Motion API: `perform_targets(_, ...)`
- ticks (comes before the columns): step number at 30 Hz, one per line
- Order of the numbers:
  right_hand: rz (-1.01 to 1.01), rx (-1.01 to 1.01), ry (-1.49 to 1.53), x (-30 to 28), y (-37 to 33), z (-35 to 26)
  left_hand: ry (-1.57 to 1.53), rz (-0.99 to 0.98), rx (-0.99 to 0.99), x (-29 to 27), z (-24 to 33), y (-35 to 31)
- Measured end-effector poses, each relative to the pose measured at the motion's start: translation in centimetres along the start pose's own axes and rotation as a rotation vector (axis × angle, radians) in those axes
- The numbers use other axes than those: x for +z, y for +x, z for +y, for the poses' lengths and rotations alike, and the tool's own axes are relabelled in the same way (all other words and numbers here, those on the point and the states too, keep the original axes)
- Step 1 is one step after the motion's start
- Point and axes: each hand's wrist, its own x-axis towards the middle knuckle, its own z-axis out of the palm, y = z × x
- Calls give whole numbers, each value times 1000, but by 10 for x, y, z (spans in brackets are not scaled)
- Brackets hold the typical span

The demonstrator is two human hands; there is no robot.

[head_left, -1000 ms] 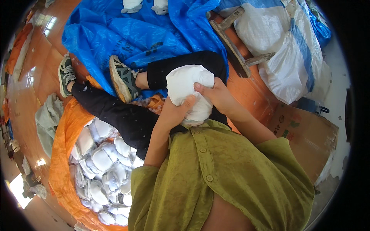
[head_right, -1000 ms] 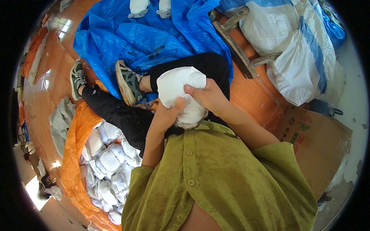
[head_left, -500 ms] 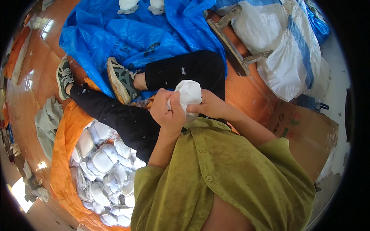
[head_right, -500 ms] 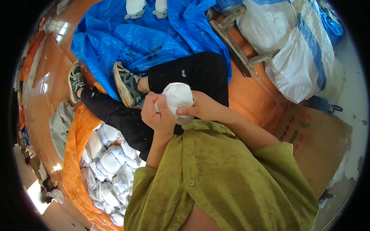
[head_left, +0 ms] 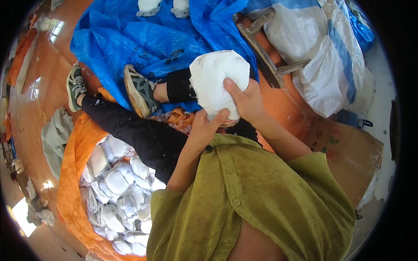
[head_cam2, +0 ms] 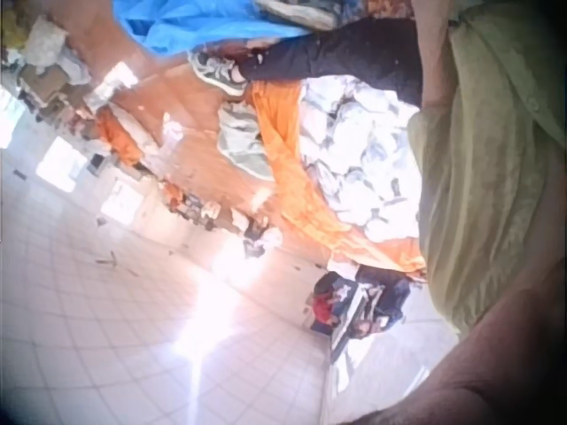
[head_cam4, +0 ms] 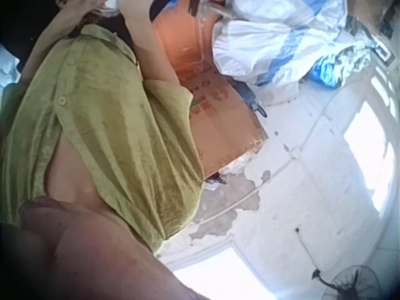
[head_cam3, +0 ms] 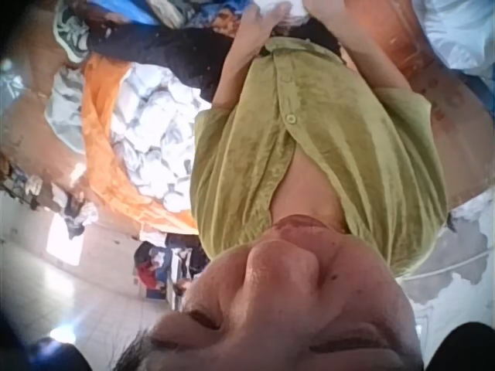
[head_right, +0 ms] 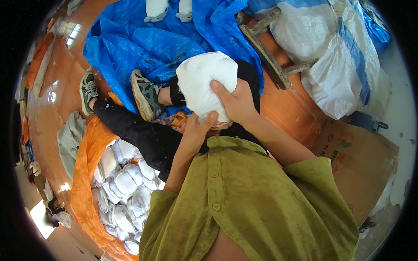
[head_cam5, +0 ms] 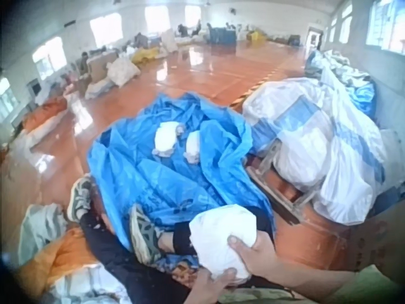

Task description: The person sits on the floor and repeatedly picks up white items from a large orange sack. They unwrap each item by hand, remove the white material, and place the unwrapped items onto a blue tarp nearby.

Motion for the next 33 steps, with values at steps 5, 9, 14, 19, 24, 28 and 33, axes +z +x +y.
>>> perform_targets(5, 123, -233, -216, -1, 5, 18, 59, 168, 243, 8, 1, 8)
perform_targets(9, 149, 172, -80, -15, 17, 21, -103, -86, 35, -7, 14, 3)
perform_targets(14, 169, 117, -275, -25, 20, 26, -44, -49, 116, -4, -15, 9)
perform_targets(19, 34, 89, -149, -25, 10, 18, 43, -12, 27, 2, -12, 9)
perform_targets(24, -171, 135, 55, -37, 4, 21, 71, -6, 182, -7, -17, 24)
perform_targets(28, -224, 208, 131, -66, -3, 43, 505, -174, 307, -16, 46, 20)
perform_targets(33, -416, 209, 195, -57, -1, 6, 520, -67, 240, -45, 108, 38)
